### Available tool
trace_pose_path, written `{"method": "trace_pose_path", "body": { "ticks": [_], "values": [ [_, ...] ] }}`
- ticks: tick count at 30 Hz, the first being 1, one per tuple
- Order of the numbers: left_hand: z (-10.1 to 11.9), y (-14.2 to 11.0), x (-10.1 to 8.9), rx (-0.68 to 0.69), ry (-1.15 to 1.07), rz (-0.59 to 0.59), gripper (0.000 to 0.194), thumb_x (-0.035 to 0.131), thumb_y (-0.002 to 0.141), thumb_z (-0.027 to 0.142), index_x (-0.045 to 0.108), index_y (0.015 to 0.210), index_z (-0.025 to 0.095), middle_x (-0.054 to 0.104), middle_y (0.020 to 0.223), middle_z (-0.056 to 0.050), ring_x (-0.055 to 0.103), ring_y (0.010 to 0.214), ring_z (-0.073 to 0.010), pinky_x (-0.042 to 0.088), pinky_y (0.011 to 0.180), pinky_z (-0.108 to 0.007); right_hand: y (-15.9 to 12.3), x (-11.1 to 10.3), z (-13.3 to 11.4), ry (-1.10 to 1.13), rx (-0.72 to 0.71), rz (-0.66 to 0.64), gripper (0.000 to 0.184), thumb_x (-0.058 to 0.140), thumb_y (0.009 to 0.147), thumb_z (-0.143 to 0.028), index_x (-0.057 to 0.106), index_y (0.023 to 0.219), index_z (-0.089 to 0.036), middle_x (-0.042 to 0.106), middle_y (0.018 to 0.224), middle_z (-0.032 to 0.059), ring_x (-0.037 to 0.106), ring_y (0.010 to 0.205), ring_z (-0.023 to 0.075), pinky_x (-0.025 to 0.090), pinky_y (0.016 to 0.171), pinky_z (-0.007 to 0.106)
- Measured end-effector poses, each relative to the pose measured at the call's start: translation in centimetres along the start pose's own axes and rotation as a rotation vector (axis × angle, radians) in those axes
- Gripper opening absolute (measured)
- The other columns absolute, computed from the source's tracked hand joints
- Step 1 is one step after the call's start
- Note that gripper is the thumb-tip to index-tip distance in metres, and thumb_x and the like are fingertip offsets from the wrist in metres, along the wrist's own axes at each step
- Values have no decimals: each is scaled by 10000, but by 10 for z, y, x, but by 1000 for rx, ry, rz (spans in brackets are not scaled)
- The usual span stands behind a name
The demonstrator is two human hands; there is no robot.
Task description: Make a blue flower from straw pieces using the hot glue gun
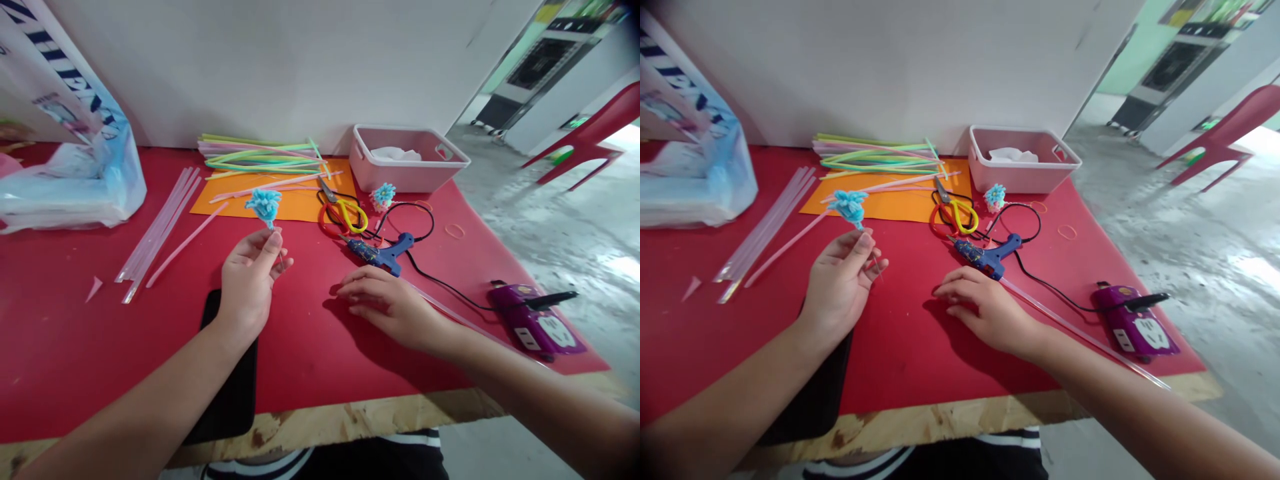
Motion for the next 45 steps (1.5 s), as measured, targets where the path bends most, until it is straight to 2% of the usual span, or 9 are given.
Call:
{"method": "trace_pose_path", "body": {
  "ticks": [9,13,17,24,29,31,39,42,45],
  "values": [
    [-1,3,-1,12,-25,6,315,933,603,284,721,809,175,647,716,41,610,644,-73,594,597,-198,10,5,-11,124,31,45,226,572,886,-97,713,1023,-208,712,1014,63,706,923,170,597,818,304],
    [-1,3,-1,24,-26,3,309,930,604,277,724,814,180,645,725,42,612,653,-74,592,598,-198,24,23,-21,100,-106,27,223,572,889,-71,708,1032,-178,725,1017,76,696,956,169,580,871,293],
    [-2,4,-1,31,-36,0,305,928,607,279,725,812,184,652,762,45,617,654,-66,588,604,-196,30,37,-21,-8,-246,-44,313,505,889,-4,699,1056,-186,748,1063,75,695,1020,169,569,931,295],
    [-2,5,-3,-7,-43,17,328,935,593,291,720,817,185,658,747,45,625,653,-68,583,615,-198,24,39,-17,-113,-408,-40,289,419,991,-83,685,1045,-182,740,1055,91,713,937,140,584,845,253],
    [-2,5,-3,16,-49,17,333,940,584,288,720,810,182,657,752,47,617,646,-63,589,608,-195,43,50,-18,-21,-331,110,197,545,907,-37,679,911,-181,746,914,52,696,866,147,574,805,249],
    [-1,6,-3,38,-49,22,333,940,582,289,723,810,182,655,752,46,613,647,-62,589,604,-193,52,55,-20,2,-316,122,151,588,898,-54,680,889,-173,745,887,51,687,838,152,570,790,254],
    [0,5,-3,37,-61,27,308,928,610,280,730,823,180,644,740,46,609,640,-59,589,601,-191,42,52,-21,29,-301,-94,273,503,915,0,692,1021,-166,737,1024,72,690,965,142,551,883,239],
    [0,4,-3,17,-63,40,321,933,602,287,727,823,177,646,743,46,610,641,-58,584,604,-189,42,48,-29,-95,-305,-179,298,461,941,-12,665,1080,-179,713,1089,78,679,976,133,540,855,228],
    [0,5,-4,7,-68,65,341,939,586,287,716,817,173,654,749,45,610,637,-59,577,601,-190,52,46,-40,-327,-378,-321,193,488,972,-89,652,1044,-162,696,1027,80,662,863,140,519,738,232]
  ]
}}
Point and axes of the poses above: each hand's wrist, its own y-axis towards the middle knuckle, its own x-axis out of the palm, z = x × y, the point moved 1 cm from there along y, towards the middle knuckle
